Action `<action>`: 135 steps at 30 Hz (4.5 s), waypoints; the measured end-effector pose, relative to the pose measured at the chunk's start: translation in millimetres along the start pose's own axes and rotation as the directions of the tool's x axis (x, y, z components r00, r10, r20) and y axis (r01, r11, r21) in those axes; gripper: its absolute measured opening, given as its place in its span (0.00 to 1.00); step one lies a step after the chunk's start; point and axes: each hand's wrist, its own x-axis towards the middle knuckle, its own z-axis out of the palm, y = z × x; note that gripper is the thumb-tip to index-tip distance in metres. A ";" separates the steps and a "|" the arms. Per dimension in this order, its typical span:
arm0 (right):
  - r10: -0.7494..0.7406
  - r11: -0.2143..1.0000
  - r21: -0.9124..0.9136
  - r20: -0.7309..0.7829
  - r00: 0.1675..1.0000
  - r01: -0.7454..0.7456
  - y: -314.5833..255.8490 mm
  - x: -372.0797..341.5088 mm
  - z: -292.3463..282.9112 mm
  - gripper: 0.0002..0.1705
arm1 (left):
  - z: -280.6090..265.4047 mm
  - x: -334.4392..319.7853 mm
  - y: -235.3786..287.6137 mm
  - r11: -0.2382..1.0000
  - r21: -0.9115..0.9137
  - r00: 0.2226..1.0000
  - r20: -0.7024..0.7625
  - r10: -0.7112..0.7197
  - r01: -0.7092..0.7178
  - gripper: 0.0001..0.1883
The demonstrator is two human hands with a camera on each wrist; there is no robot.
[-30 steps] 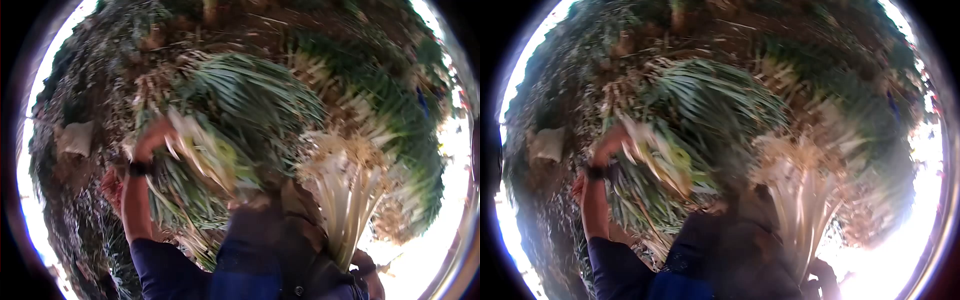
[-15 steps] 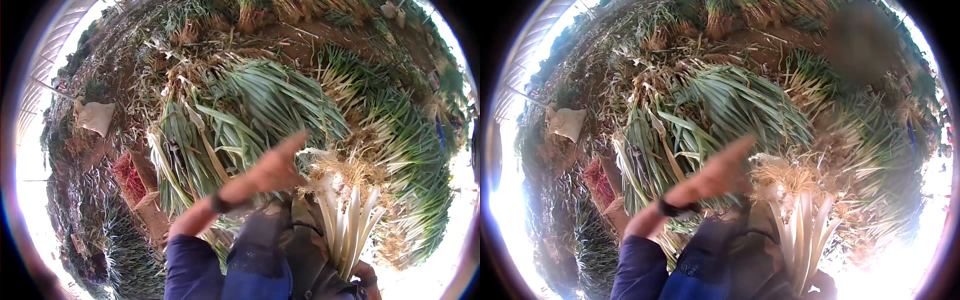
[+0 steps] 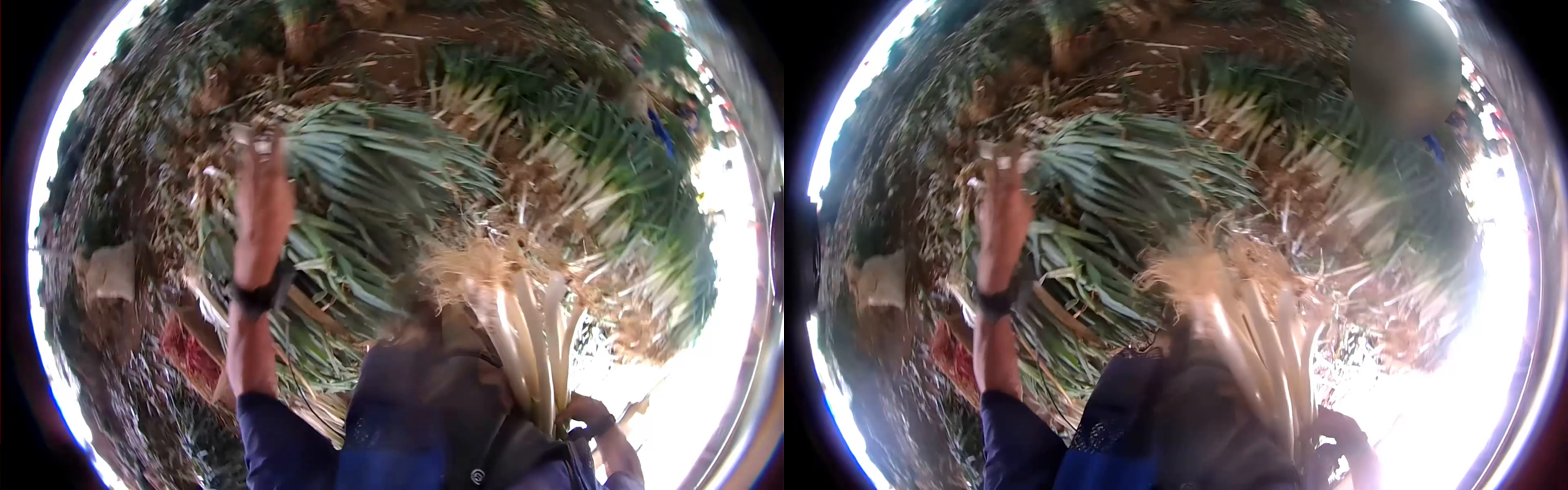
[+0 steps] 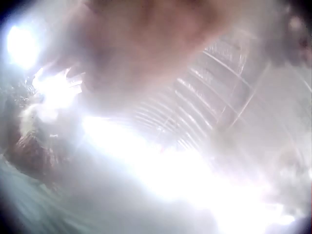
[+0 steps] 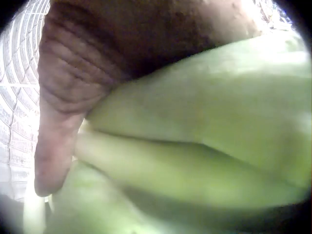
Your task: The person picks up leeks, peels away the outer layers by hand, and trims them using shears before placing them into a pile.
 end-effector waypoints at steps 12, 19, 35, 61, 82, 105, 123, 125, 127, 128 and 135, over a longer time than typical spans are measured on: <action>0.148 0.989 -0.023 0.164 0.975 -0.146 -19.8 15.4 -26.9 0.36 | -121.2 -29.2 328.3 0.284 -0.897 -0.035 0.313 0.949 -0.338 0.13; 0.068 0.945 -0.324 0.321 0.945 0.042 0.4 55.3 -47.4 0.39 | 70.8 -125.6 359.4 0.168 -0.936 -0.505 -0.012 0.863 0.310 0.30; -0.495 0.868 0.315 0.599 0.629 0.383 51.6 25.5 -171.8 0.42 | 85.0 -127.5 492.2 0.723 -0.644 -0.855 0.202 0.478 0.251 0.35; -0.148 0.982 0.026 0.721 0.677 0.187 9.8 5.2 -142.4 0.33 | 116.2 -12.3 397.9 0.678 -0.731 -0.572 0.589 0.571 -0.076 0.42; -0.503 0.857 0.063 -0.109 0.857 0.511 -166.6 134.8 -412.0 0.29 | 206.8 180.5 447.4 0.640 -0.534 -0.154 0.689 0.708 0.553 0.44; -0.410 0.860 -0.314 0.044 0.911 0.403 -156.9 351.3 -578.4 0.24 | 348.7 111.1 389.7 0.765 -0.240 0.408 0.912 -0.033 0.597 0.25; -0.366 0.930 -0.057 -0.058 0.929 0.363 -211.9 352.3 -511.5 0.14 | 268.5 -339.9 322.0 -0.462 -0.126 -0.125 0.870 -0.476 0.878 0.25; -0.372 0.913 -0.224 -0.120 0.920 0.340 -248.0 311.6 -426.7 0.13 | 264.7 -364.5 311.9 -0.524 -0.156 -0.153 0.853 -0.499 0.838 0.17; -0.448 0.764 -0.483 0.081 0.890 0.428 -243.6 311.9 -382.2 0.11 | 261.6 -398.2 296.7 -0.631 -0.206 -0.082 0.915 -0.396 0.748 0.25; -0.450 0.753 -0.497 0.090 0.889 0.431 -236.7 315.1 -362.9 0.11 | 243.3 -390.7 289.2 -0.582 -0.158 -0.131 0.897 -0.423 0.798 0.20; -0.491 0.362 -0.800 0.274 0.827 0.479 -210.1 307.8 -287.6 0.16 | 199.3 -423.7 260.7 -0.696 -0.208 -0.306 0.787 -0.536 0.687 0.18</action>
